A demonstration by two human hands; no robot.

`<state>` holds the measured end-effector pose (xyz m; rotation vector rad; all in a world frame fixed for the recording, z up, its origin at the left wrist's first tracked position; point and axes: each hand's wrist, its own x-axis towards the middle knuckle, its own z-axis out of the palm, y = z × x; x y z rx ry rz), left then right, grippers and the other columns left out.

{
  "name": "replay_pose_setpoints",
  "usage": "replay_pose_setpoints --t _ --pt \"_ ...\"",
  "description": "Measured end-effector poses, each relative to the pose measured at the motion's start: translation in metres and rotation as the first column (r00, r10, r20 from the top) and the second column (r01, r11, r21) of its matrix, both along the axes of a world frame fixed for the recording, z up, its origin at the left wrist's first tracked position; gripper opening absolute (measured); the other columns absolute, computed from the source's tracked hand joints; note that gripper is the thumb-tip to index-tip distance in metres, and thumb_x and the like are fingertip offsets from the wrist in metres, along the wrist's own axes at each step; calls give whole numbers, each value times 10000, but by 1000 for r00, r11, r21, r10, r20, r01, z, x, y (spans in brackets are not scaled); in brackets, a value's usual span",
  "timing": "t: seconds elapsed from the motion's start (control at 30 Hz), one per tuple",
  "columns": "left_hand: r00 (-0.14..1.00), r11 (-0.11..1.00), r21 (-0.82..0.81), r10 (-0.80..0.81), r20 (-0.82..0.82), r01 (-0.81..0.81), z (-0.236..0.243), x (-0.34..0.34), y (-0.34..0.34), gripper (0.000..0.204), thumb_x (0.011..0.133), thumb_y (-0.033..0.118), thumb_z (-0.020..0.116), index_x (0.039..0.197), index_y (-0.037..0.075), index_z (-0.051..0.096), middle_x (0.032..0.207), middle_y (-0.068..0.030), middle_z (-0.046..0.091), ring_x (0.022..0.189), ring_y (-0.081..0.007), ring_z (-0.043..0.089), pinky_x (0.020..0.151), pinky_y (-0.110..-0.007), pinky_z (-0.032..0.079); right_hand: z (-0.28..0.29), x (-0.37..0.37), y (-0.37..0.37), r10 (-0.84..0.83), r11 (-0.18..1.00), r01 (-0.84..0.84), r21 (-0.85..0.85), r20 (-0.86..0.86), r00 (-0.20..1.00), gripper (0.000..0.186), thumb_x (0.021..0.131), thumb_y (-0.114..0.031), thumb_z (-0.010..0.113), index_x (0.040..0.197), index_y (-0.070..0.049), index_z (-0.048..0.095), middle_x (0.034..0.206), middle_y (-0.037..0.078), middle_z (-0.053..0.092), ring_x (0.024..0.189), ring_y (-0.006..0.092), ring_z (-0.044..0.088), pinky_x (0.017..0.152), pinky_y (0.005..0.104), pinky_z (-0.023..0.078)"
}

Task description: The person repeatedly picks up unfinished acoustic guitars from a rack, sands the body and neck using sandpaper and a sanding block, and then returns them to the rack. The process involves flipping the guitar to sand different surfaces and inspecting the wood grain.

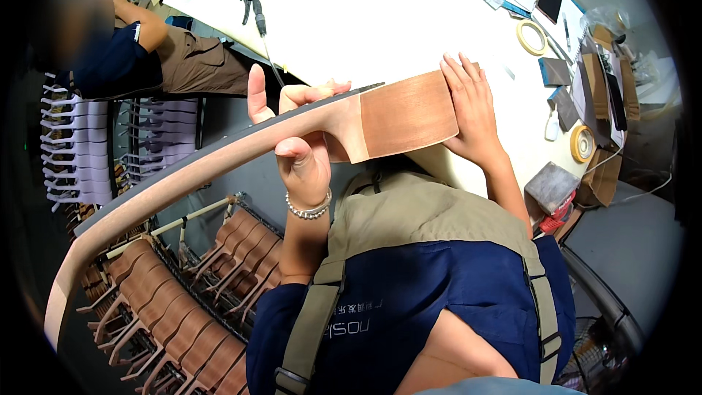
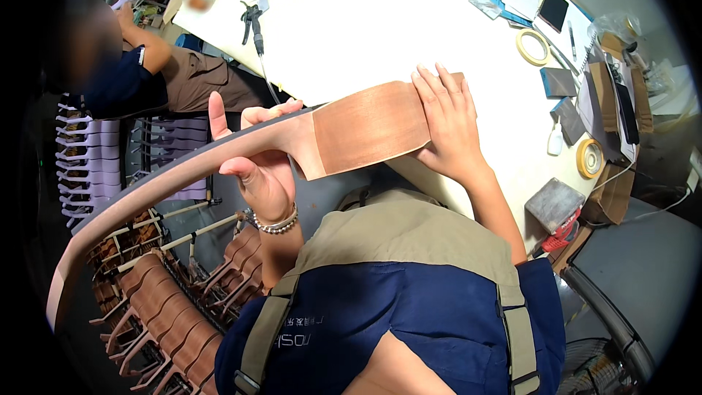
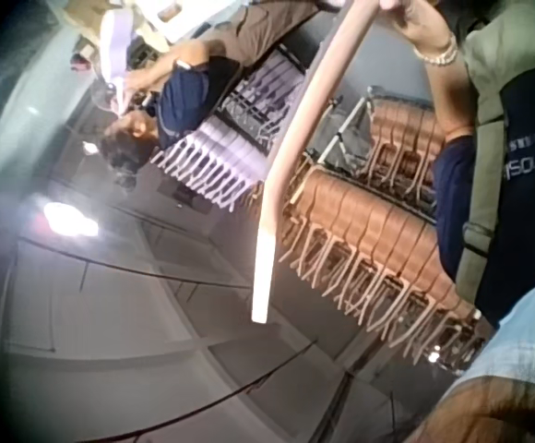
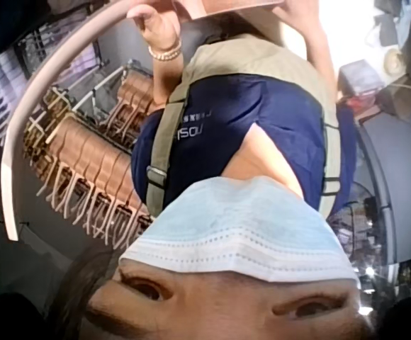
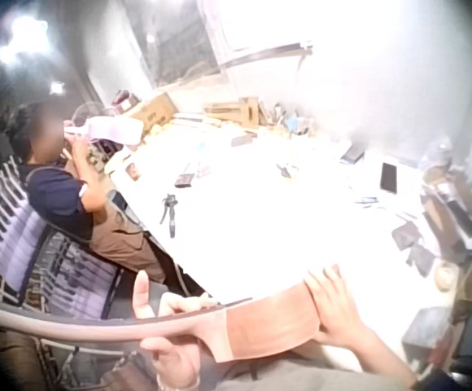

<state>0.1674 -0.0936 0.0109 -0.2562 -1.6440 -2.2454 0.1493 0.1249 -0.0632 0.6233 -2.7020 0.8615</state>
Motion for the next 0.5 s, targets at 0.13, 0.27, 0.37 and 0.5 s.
replay_pose_setpoints --t 0.13,0.27,0.37,0.5 --pt "999 999 -35 -22 -48 20 -6 -1 -2 937 747 561 556 1366 63 59 933 -139 553 925 -308 578 900 -477 420 -2 -1 0 0 1000 0 -21 -16 1000 932 486 -177 758 1313 -76 341 1373 89 328 1293 304 264 1049 516 191" --pt "996 966 -244 -89 -3 85 -2 -4 -30 770 840 423 548 1316 -57 179 1018 -243 567 949 -314 577 915 -455 417 -2 3 0 -146 989 146 1 2 989 768 672 -264 694 1317 -44 340 1391 156 297 1297 327 256 1051 472 191" --pt "988 1000 12 22 150 -24 -29 2 -81 598 872 441 472 1227 -34 394 1230 -261 454 1113 -372 476 968 -468 367 -53 -2 1 -344 881 359 -307 105 933 659 787 -263 629 1328 -35 329 1384 192 293 1281 338 276 1044 422 218" --pt "876 882 285 237 421 -375 -58 15 -134 520 872 424 492 1216 38 439 1225 -170 491 1121 -285 480 961 -437 382 -107 5 3 85 613 510 -603 692 717 714 872 -556 365 1373 -59 255 1405 133 280 1276 280 293 1028 408 256"
